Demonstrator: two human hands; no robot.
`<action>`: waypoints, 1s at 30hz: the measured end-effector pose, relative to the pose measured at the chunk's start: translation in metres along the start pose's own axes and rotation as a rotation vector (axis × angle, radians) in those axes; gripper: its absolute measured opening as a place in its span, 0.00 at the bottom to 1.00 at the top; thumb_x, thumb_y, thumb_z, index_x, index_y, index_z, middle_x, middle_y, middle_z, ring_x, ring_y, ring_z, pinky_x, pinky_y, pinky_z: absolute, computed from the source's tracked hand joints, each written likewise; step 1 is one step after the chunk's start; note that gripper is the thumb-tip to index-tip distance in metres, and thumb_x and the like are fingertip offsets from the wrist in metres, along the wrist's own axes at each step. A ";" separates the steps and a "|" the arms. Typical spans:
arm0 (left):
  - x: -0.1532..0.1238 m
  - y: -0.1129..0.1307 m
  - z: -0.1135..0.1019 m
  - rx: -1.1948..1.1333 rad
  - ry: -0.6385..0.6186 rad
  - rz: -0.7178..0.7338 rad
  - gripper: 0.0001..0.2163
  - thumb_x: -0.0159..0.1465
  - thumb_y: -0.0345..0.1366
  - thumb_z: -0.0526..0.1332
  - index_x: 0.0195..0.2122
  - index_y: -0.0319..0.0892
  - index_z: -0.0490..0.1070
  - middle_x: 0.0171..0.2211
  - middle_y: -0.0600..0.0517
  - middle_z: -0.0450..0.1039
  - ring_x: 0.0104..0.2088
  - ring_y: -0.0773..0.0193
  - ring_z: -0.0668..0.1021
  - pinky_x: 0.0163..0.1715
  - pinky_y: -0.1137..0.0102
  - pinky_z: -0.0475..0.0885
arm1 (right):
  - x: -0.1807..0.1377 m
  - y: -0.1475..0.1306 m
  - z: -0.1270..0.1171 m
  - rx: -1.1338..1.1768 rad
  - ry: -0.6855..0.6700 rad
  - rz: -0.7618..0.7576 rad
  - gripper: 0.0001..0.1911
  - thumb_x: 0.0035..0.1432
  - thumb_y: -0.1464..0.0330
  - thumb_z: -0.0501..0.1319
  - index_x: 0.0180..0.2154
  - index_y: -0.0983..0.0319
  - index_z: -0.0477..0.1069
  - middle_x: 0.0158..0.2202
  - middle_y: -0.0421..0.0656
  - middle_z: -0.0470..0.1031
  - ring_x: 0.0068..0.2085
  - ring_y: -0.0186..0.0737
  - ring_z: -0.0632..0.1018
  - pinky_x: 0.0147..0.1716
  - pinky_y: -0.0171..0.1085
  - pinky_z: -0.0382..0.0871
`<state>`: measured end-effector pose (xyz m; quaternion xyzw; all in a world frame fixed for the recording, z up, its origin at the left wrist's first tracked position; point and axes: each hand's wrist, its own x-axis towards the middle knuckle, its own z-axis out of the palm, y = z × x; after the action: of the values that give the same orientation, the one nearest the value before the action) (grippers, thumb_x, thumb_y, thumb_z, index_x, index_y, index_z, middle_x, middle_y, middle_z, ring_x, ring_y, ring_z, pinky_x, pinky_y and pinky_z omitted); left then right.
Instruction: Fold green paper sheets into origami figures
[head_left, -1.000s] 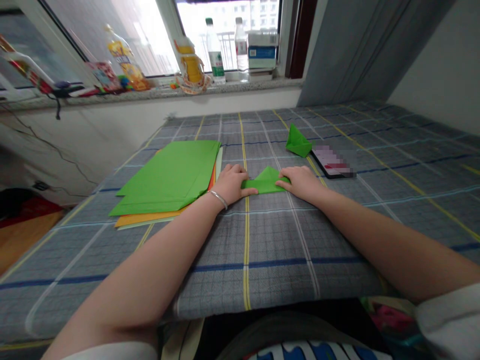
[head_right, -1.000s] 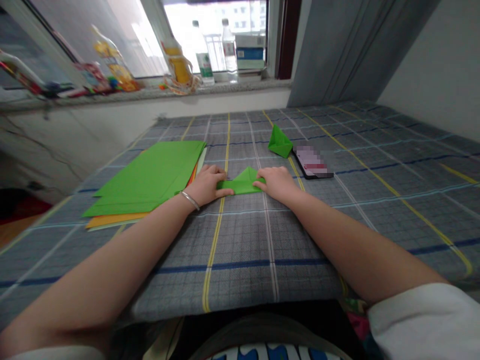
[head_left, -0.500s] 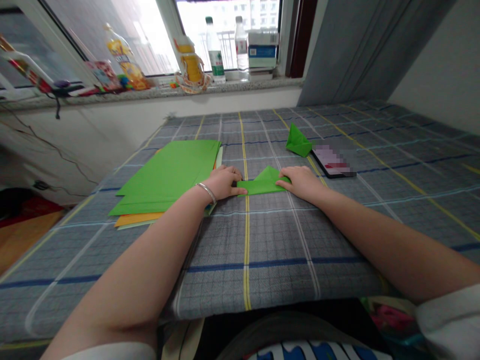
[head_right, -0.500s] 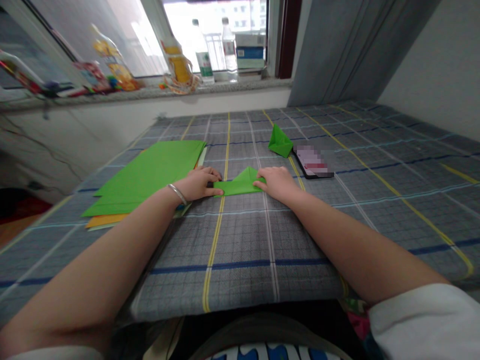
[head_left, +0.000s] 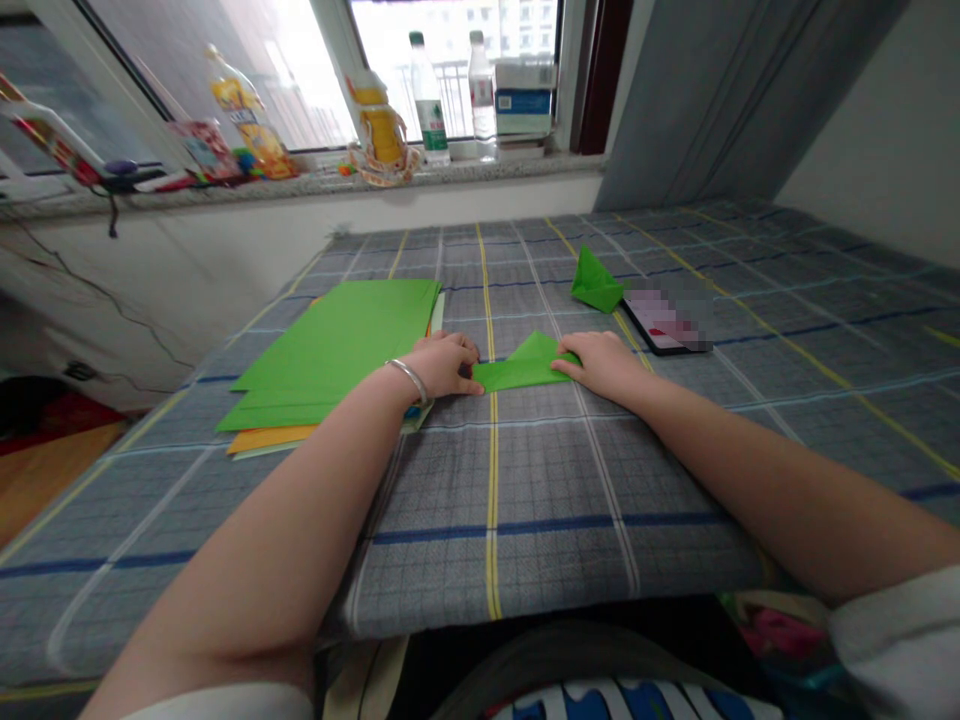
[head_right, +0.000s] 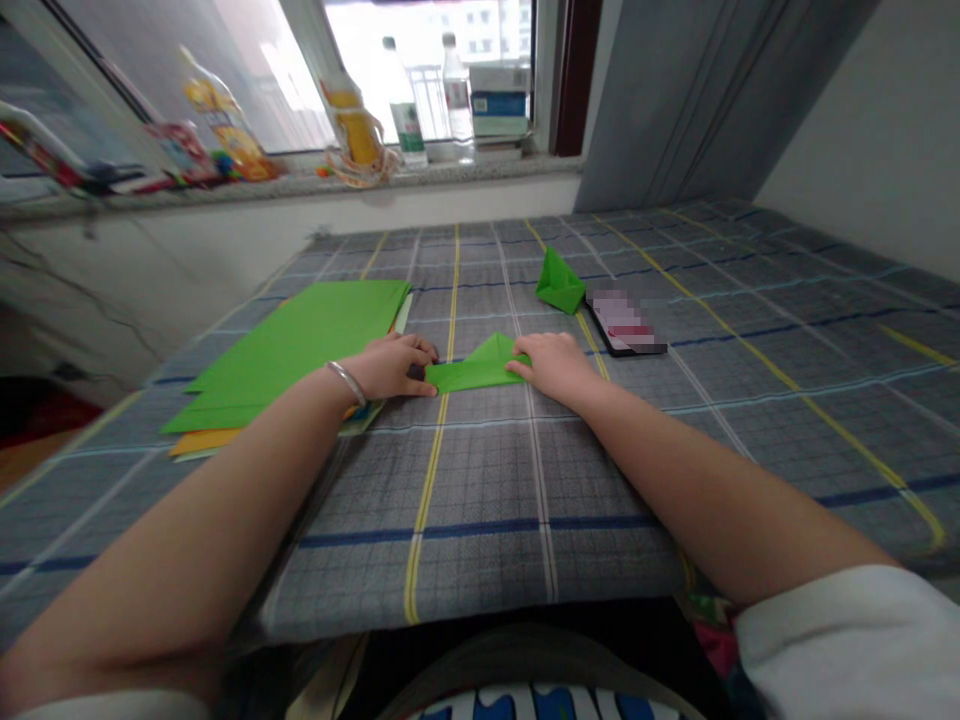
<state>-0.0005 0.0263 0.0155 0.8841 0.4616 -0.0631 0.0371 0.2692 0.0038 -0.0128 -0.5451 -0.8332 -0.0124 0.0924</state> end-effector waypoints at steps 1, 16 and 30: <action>-0.001 0.000 -0.002 0.003 -0.012 -0.011 0.14 0.55 0.49 0.64 0.32 0.44 0.76 0.51 0.50 0.72 0.51 0.52 0.71 0.51 0.60 0.63 | 0.000 0.000 0.000 0.000 0.000 -0.002 0.12 0.64 0.59 0.57 0.40 0.61 0.73 0.42 0.46 0.79 0.42 0.46 0.77 0.36 0.41 0.58; 0.000 0.060 0.016 -0.075 0.406 0.343 0.19 0.67 0.40 0.51 0.57 0.40 0.64 0.60 0.42 0.63 0.63 0.54 0.62 0.65 0.55 0.53 | 0.001 0.002 0.004 0.030 0.029 -0.022 0.12 0.63 0.60 0.57 0.40 0.61 0.72 0.41 0.47 0.79 0.42 0.47 0.77 0.37 0.40 0.61; 0.007 0.065 0.029 -0.040 0.119 0.418 0.30 0.70 0.51 0.46 0.68 0.41 0.48 0.70 0.44 0.47 0.69 0.52 0.50 0.66 0.56 0.44 | -0.015 0.043 -0.011 0.246 0.006 0.103 0.11 0.58 0.69 0.60 0.43 0.60 0.74 0.43 0.45 0.78 0.43 0.43 0.77 0.43 0.40 0.68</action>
<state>0.0547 -0.0091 -0.0134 0.9618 0.2709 0.0072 0.0397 0.3157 0.0060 -0.0076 -0.5718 -0.7990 0.0928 0.1615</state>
